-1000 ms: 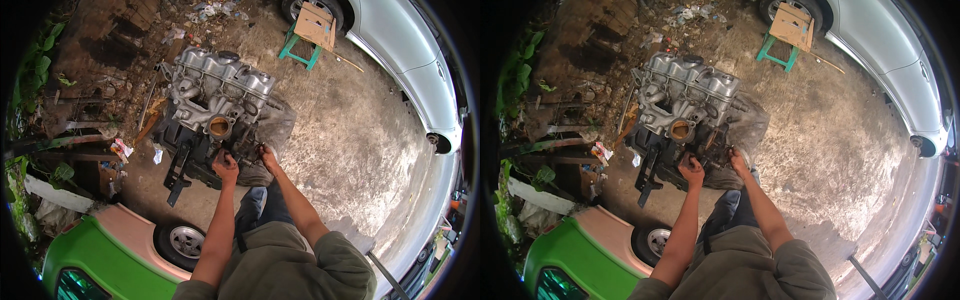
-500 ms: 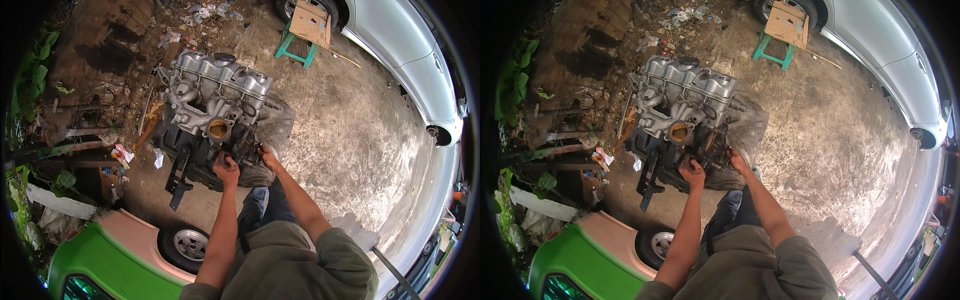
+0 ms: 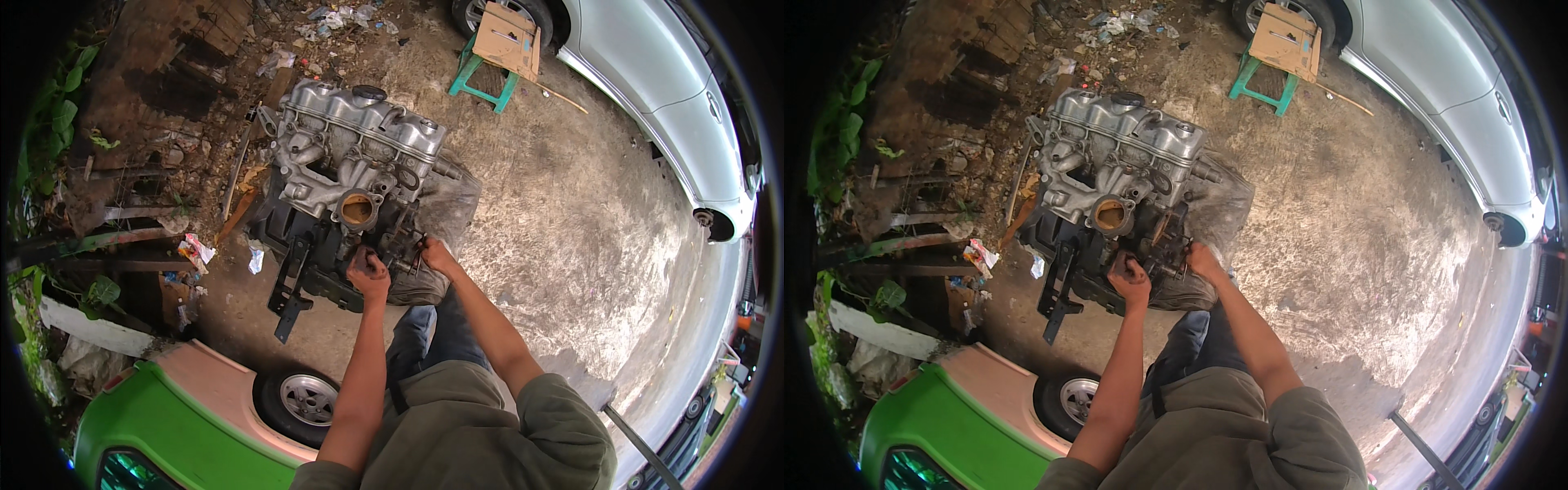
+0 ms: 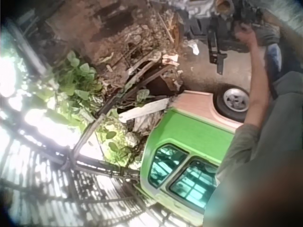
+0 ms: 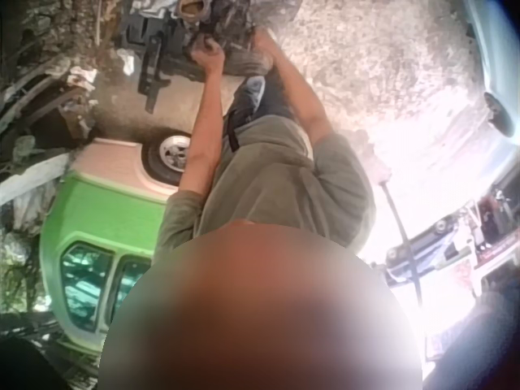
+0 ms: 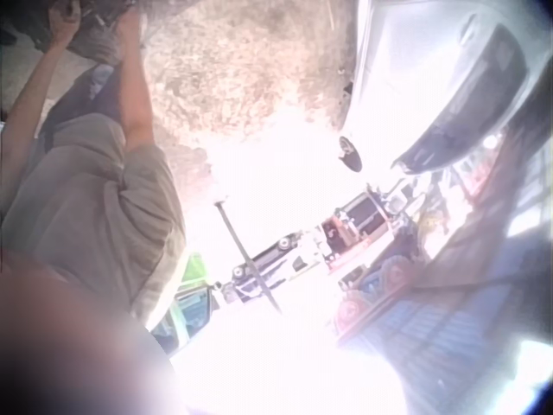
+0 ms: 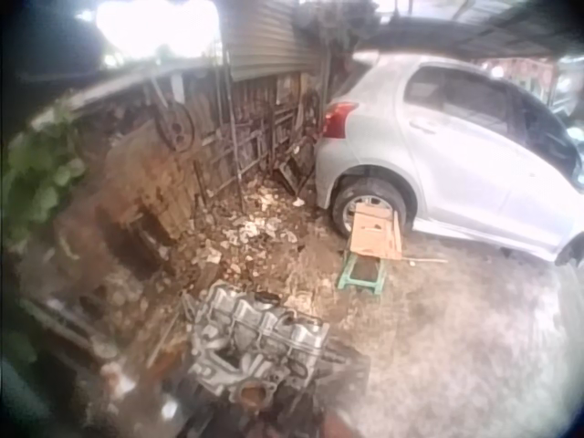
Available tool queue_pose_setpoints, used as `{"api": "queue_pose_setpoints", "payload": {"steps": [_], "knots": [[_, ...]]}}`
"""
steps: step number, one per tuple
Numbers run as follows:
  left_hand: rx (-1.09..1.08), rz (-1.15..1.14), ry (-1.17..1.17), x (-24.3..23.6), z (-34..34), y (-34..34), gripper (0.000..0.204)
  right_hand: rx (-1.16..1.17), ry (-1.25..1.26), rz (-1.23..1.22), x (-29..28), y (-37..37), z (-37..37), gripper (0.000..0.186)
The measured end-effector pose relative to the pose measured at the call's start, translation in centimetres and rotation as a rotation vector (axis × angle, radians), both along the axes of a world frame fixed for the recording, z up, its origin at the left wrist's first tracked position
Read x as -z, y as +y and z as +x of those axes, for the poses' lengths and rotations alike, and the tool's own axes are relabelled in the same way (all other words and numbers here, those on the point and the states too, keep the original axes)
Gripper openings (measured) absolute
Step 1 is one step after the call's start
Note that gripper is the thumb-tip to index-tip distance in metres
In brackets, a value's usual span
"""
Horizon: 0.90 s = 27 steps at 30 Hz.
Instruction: The person uses a wrench to loosen and remove bolts from a car engine block resting on a cloth on the ground. After removing several bolts, the person places the wrench on a nearby cardboard box and briefly touches the engine surface.
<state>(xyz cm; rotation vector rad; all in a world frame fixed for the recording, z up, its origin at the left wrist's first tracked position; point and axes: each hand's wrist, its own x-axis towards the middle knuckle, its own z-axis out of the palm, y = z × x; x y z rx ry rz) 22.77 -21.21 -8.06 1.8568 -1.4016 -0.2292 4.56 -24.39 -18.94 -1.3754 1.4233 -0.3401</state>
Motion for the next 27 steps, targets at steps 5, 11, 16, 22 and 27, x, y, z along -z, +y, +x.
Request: {"api": "queue_pose_setpoints", "payload": {"steps": [5, 11, 16, 22, 27], "knots": [[0.006, -0.021, 0.02, -0.1, 0.0, -0.1, 0.026, 0.186, -0.527, 0.597, -3.1, -2.2, -1.8, 0.025], [0.009, -0.01, -0.041, 0.1, 0.1, 0.0, 0.031, 0.316, -0.659, 0.648, -4.3, -2.3, -1.2, 0.02], [-0.011, -0.106, -0.002, 0.0, -0.3, -0.4, 0.042, 0.804, -1.308, 1.124, -2.8, -2.5, -2.4, 0.007], [-0.019, -0.057, -0.007, 0.1, -0.2, -0.2, 0.049, 1.05, -1.522, 1.207, -3.4, -1.8, -3.9, 0.009], [0.003, -0.026, -0.023, 0.1, 0.0, 0.0, 0.024, 0.711, -0.953, 0.75, -3.1, 0.0, -3.9, 0.01]]}}
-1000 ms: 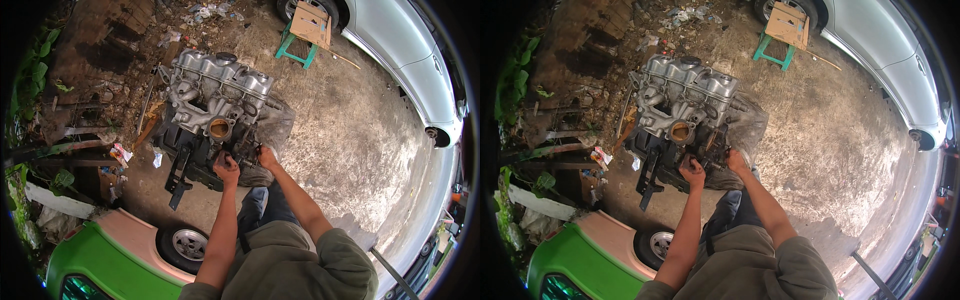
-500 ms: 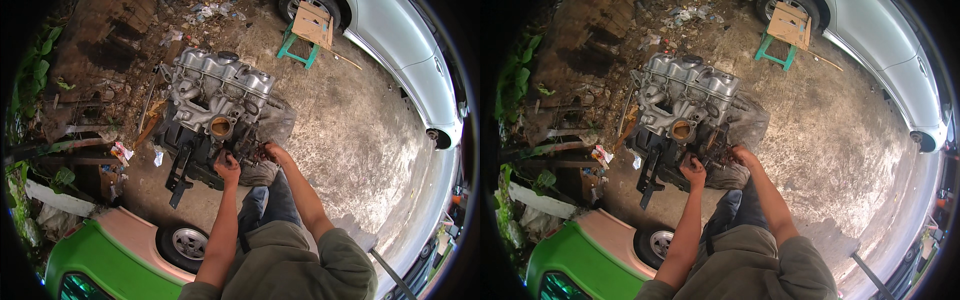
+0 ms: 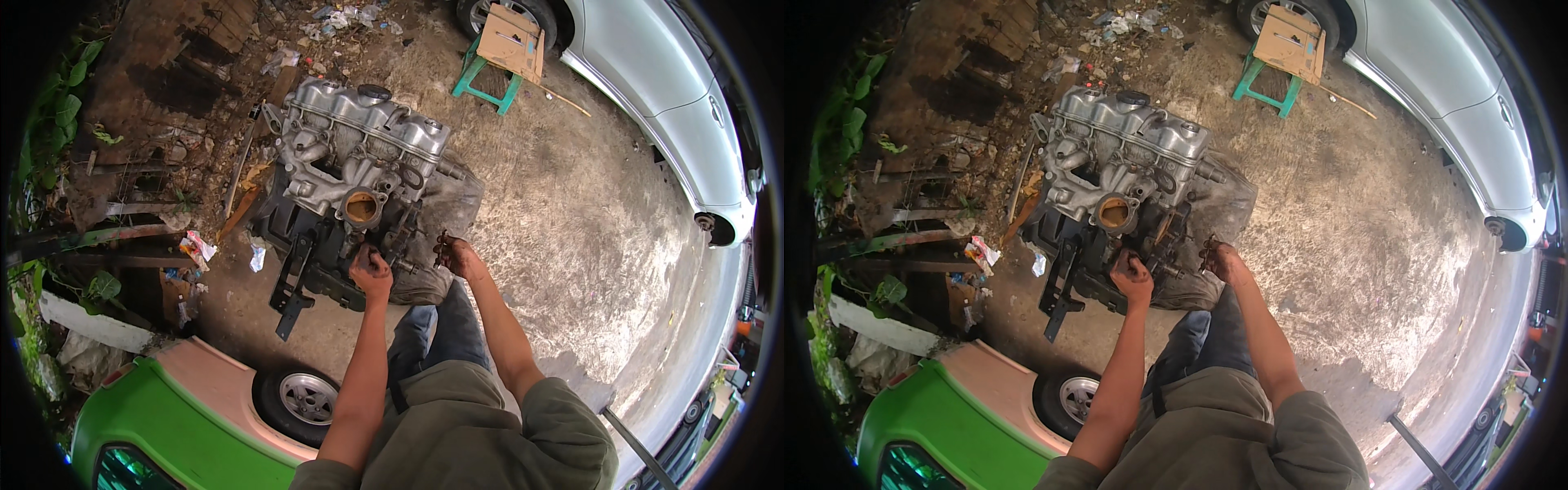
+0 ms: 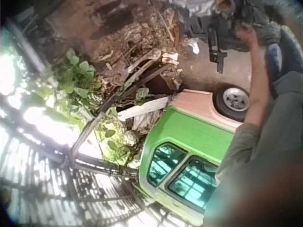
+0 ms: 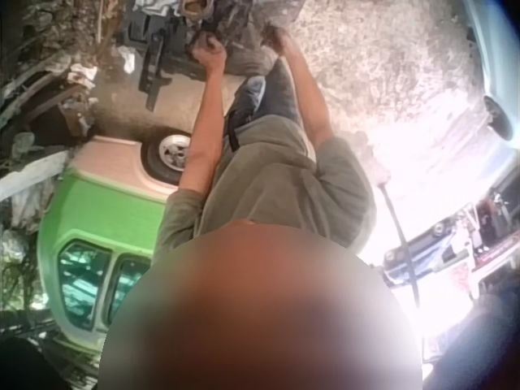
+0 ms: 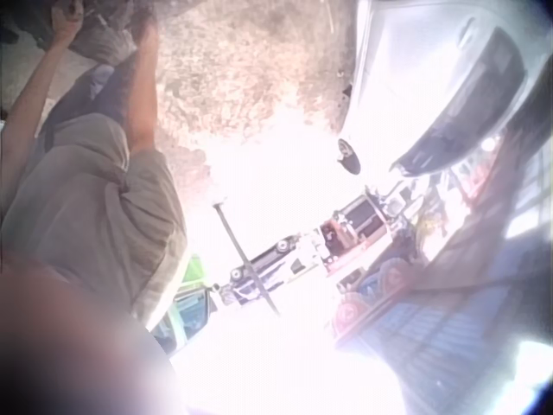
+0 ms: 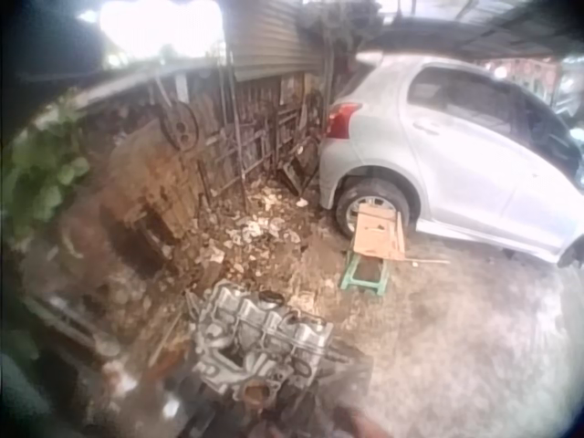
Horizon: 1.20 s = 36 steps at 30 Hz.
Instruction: The person uses a wrench to loosen and remove bolts from a car engine block resting on a cloth on the ground. After removing several bolts, the person places the wrench on a nearby cardboard box and briefly touches the engine surface.
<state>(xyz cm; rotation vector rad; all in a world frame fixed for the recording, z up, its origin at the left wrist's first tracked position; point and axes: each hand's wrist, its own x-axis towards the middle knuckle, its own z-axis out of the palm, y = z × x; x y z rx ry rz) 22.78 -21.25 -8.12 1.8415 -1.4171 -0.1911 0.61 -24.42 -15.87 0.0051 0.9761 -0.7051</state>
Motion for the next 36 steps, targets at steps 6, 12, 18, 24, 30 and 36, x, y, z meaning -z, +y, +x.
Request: {"api": "queue_pose_setpoints", "payload": {"steps": [6, 12, 18, 24, 30, 36], "knots": [[-0.002, 0.016, 0.002, -0.3, -0.1, 0.0, 0.022, -0.448, 0.851, -0.595, 3.7, 2.1, 3.6, 0.021], [0.02, 0.033, -0.011, -0.1, 0.1, 0.1, 0.021, -0.538, 1.275, -0.926, 5.8, 2.9, 5.6, 0.033], [0.015, 0.047, -0.015, 0.4, 0.3, 0.2, 0.02, -0.499, 1.171, -0.684, 4.1, 2.1, 6.0, 0.038], [0.013, 0.035, -0.029, 0.4, 0.2, 0.1, 0.025, -0.54, 1.24, -0.744, 3.8, 1.7, 6.1, 0.038], [0.016, 0.059, -0.01, 0.4, 0.3, 0.2, 0.029, -0.553, 1.289, -0.899, 3.9, 1.7, 6.0, 0.041], [0.019, 0.018, -0.058, 0.5, 0.3, 0.1, 0.026, -0.644, 1.343, -0.848, 2.6, 1.5, 6.0, 0.046]]}}
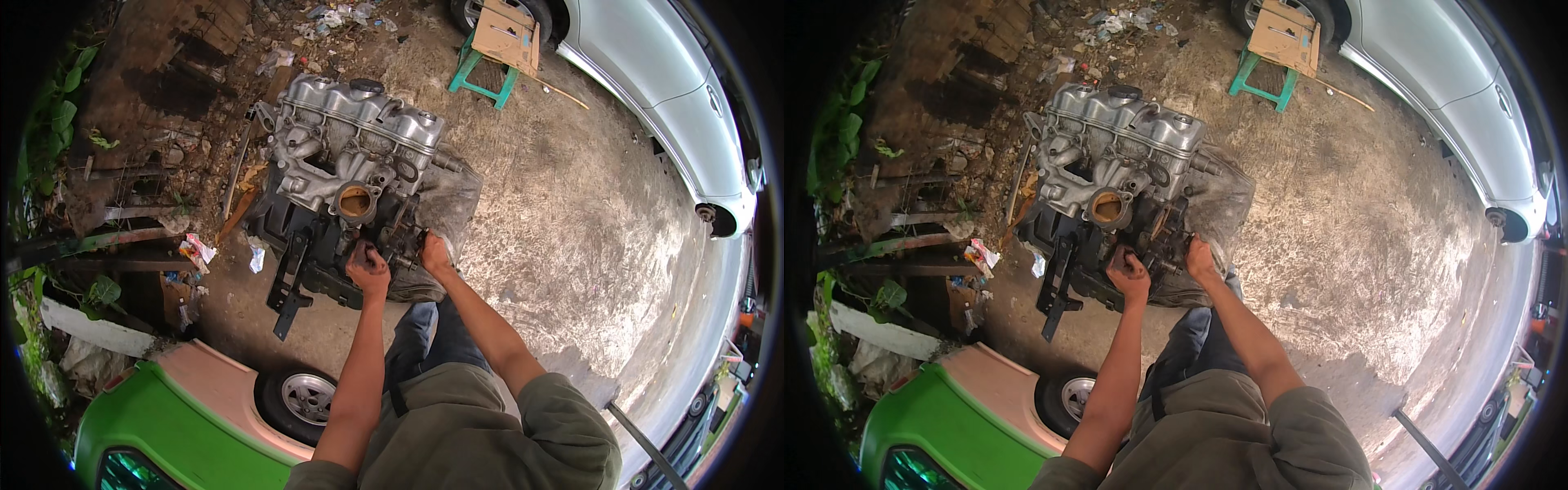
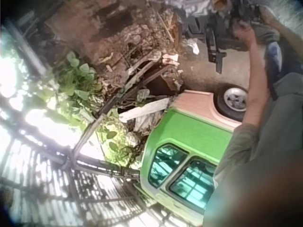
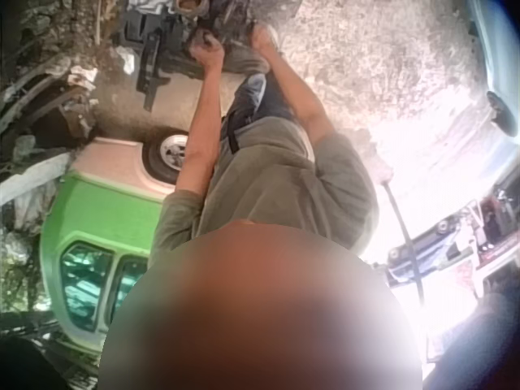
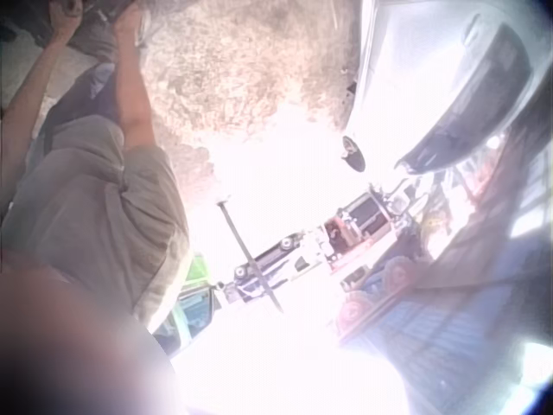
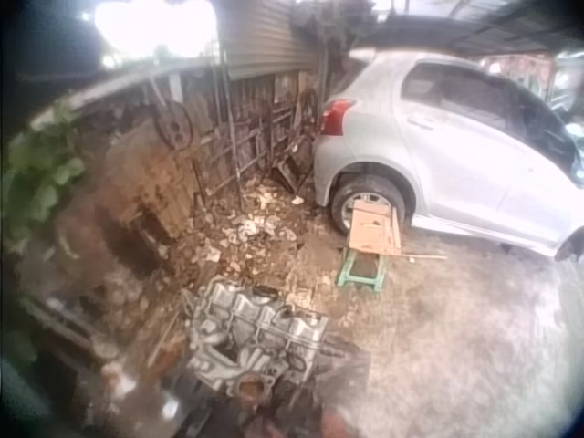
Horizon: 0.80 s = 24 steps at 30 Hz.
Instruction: The person uses a wrench to loosen and remove bolts from a car engine block resting on a cloth on the ground. After removing several bolts, the person places the wrench on a nearby cardboard box and briefly touches the engine surface.
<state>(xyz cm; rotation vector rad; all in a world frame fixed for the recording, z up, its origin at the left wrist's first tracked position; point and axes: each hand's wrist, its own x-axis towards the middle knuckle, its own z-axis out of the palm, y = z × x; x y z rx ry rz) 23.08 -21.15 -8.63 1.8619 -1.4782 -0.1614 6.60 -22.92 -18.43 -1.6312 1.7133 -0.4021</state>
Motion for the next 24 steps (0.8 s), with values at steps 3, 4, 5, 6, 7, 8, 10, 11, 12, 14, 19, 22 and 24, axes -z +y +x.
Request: {"api": "queue_pose_setpoints", "payload": {"steps": [3, 4, 5, 6, 7, 8, 10, 11, 12, 14, 19, 22, 24], "knots": [[0.005, 0.014, 0.012, 0.1, 0.1, 0.1, 0.025, -0.025, 0.007, 0.077, -0.2, -0.2, 0.0, 0.043], [-0.006, 0.079, 0.045, 0.2, 0.1, 0.1, 0.025, -0.026, 0.017, 0.134, -0.2, -0.3, 0.0, 0.042], [0.009, 0.019, 0.026, 0.2, 0.1, 0.1, 0.025, -0.016, -0.007, 0.152, -0.1, -0.4, 0.0, 0.04], [0.009, 0.017, 0.028, 0.2, 0.1, 0.1, 0.026, 0.004, -0.018, 0.189, 0.0, -0.6, 0.1, 0.038], [-0.003, 0.08, 0.059, 0.3, 0.1, 0.1, 0.026, 0.044, -0.036, 0.255, 0.1, -0.6, 0.1, 0.036], [0.005, 0.012, 0.037, 0.2, 0.1, 0.1, 0.026, 0.002, -0.024, 0.219, 0.2, -0.7, 0.1, 0.034], [-0.011, 0.059, 0.076, 0.2, 0.0, 0.1, 0.027, -0.024, -0.012, 0.227, 0.4, -0.7, 0.1, 0.032], [-0.003, 0.01, 0.048, 0.1, 0.0, 0.1, 0.027, -0.01, -0.031, 0.209, 0.4, -0.7, 0.1, 0.033], [-0.002, 0.013, 0.047, 0.1, 0.0, 0.1, 0.027, 0.023, -0.048, 0.212, 0.4, -0.7, 0.2, 0.036], [0.002, 0.013, 0.046, -0.1, 0.0, 0.1, 0.027, 0.096, -0.056, 0.24, 0.1, -0.7, 0.5, 0.044], [-0.007, 0.002, 0.079, -0.7, -0.3, -0.1, 0.026, 0.237, -0.101, 0.327, -1.8, -0.7, 0.7, 0.058], [-0.02, -0.103, 0.083, -0.9, -0.7, -0.5, 0.047, 0.191, -0.116, 0.307, -2.4, -0.6, 0.4, 0.053], [-0.021, -0.105, 0.084, -1.0, -0.7, -0.4, 0.047, 0.061, -0.03, 0.234, -2.3, -0.7, 0.2, 0.044]]}}
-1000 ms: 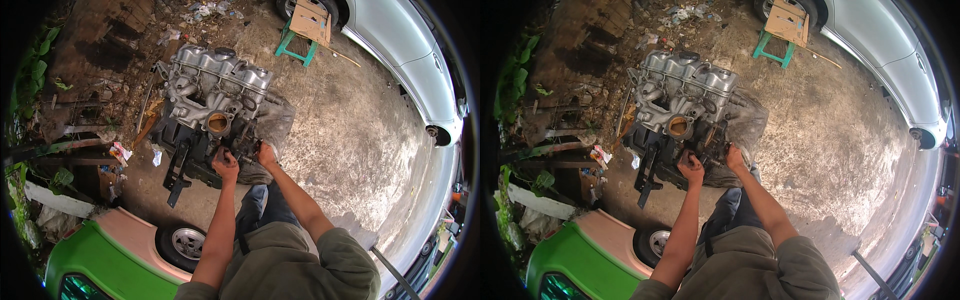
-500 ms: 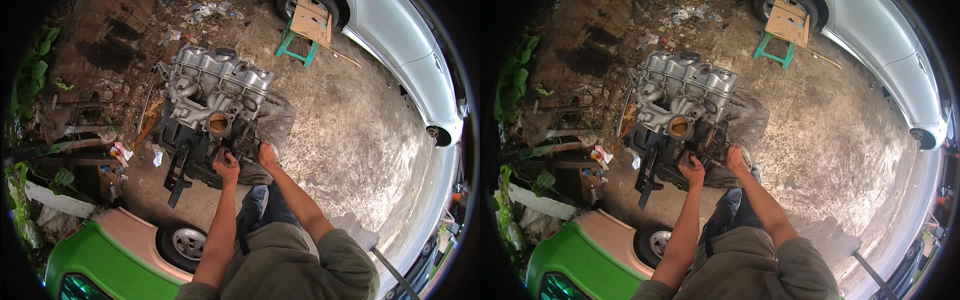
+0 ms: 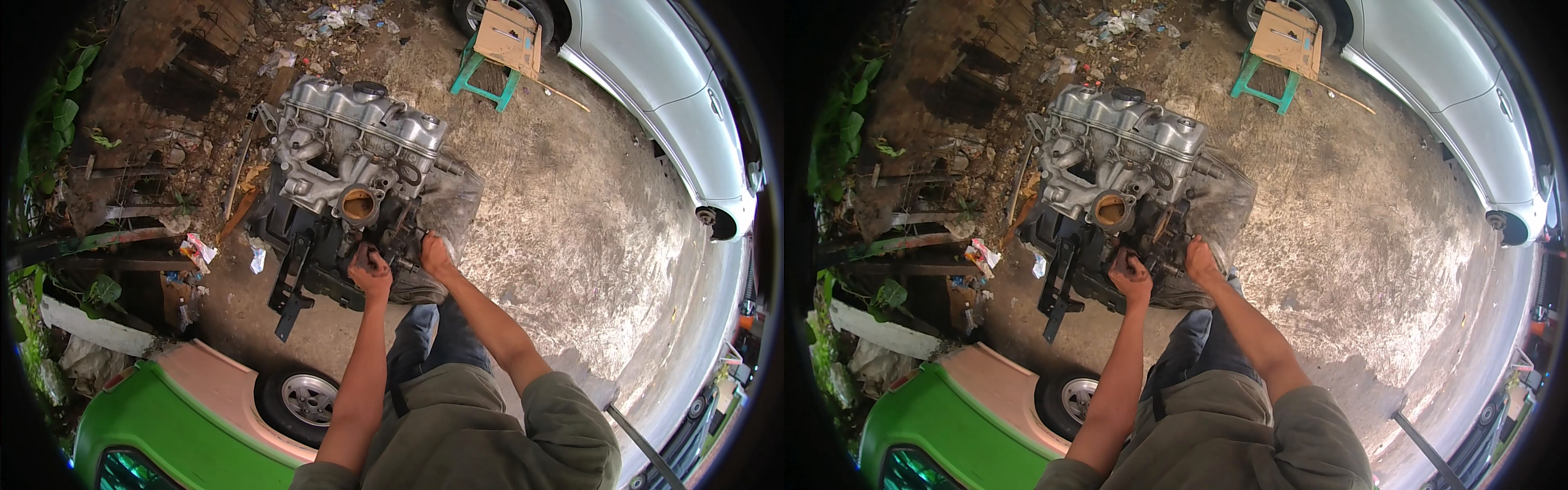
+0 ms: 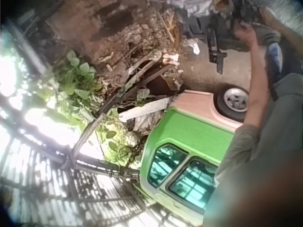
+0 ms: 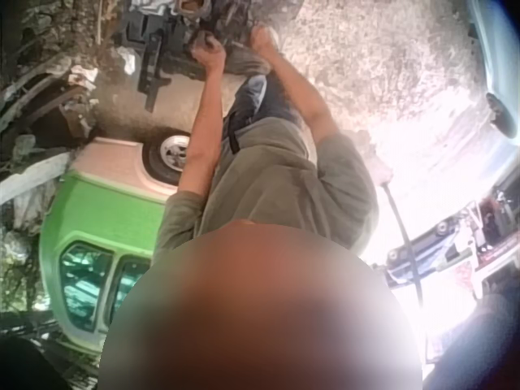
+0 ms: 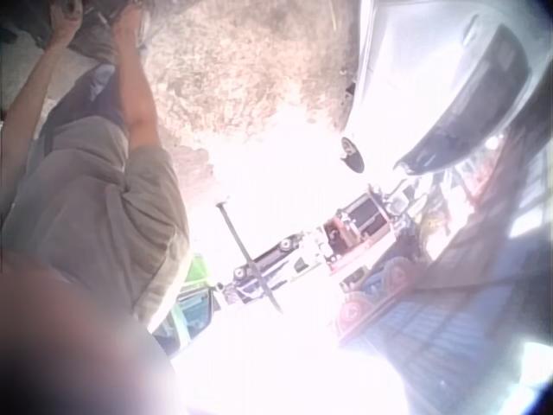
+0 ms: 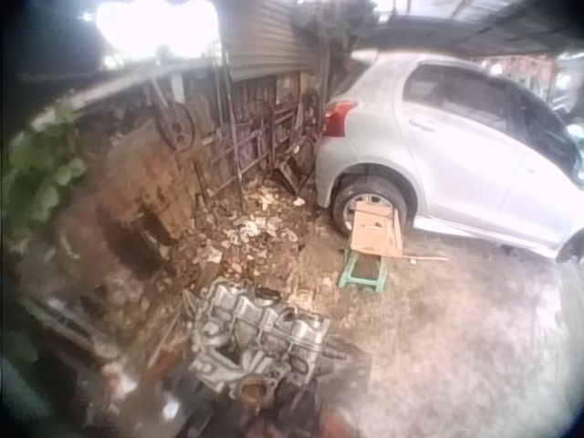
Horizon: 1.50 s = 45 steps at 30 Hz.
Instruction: The person uses a wrench to loosen and remove bolts from a car engine block resting on a cloth on the ground. After removing several bolts, the person places the wrench on a nearby cardboard box and briefly touches the engine surface.
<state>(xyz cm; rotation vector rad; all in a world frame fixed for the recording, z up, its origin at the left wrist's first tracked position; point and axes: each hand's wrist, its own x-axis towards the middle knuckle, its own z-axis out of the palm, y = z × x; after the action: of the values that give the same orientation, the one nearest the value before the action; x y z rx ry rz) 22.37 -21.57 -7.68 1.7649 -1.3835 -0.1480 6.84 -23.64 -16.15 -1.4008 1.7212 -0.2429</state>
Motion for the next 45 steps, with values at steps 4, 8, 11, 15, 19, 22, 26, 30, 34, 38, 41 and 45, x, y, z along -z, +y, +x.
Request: {"api": "queue_pose_setpoints", "payload": {"steps": [4, 8, 11, 15, 19, 22, 26, 30, 34, 38, 41, 45], "knots": [[0.007, 0.027, 0.031, 0.1, 0.1, 0.0, 0.044, -0.458, 0.111, -0.063, 1.0, -1.6, -1.5, 0.033], [0.008, -0.013, 0.034, 0.2, 0.0, -0.1, 0.043, 0.309, -0.999, 0.628, 0.7, -3.0, -4.3, 0.026], [0.008, 0.016, 0.051, 0.1, 0.1, 0.1, 0.042, 0.635, -1.283, 0.849, 0.0, -3.6, -5.0, 0.012], [0.016, 0.066, 0.034, 0.2, 0.4, 0.4, 0.032, 0.965, -1.849, 1.237, -0.6, -3.7, -5.3, 0.015], [0.014, 0.117, 0.043, 0.5, 0.5, 0.4, 0.027, 1.011, -1.747, 1.15, -1.6, -3.2, -5.1, 0.014], [0.025, 0.098, 0.067, 0.5, 0.5, 0.4, 0.024, 0.881, -1.481, 0.938, -2.7, -2.4, -4.7, 0.012], [0.006, 0.103, 0.037, 0.3, 0.3, 0.5, 0.021, 0.611, -1.076, 0.61, -2.6, -0.6, -4.5, 0.014], [0.008, 0.089, 0.017, 0.2, 0.3, 0.4, 0.021, 0.421, -0.89, 0.332, 0.8, 0.7, -3.2, 0.019], [-0.005, 0.182, 0.041, 0.2, 0.4, 0.5, 0.021, 0.238, -0.635, 0.172, 3.5, 1.4, -2.0, 0.023], [0.017, 0.105, 0.029, 0.0, 0.4, 0.5, 0.022, 0.164, -0.378, 0.001, 3.0, 1.6, -1.1, 0.024], [0.019, 0.103, 0.032, -0.1, 0.3, 0.5, 0.023, 0.196, -0.365, -0.01, 1.8, 1.0, -0.7, 0.023], [0.028, 0.125, 0.005, 0.1, 0.5, 0.6, 0.023, 0.156, -0.299, -0.01, 1.1, 0.5, -0.7, 0.02]]}}
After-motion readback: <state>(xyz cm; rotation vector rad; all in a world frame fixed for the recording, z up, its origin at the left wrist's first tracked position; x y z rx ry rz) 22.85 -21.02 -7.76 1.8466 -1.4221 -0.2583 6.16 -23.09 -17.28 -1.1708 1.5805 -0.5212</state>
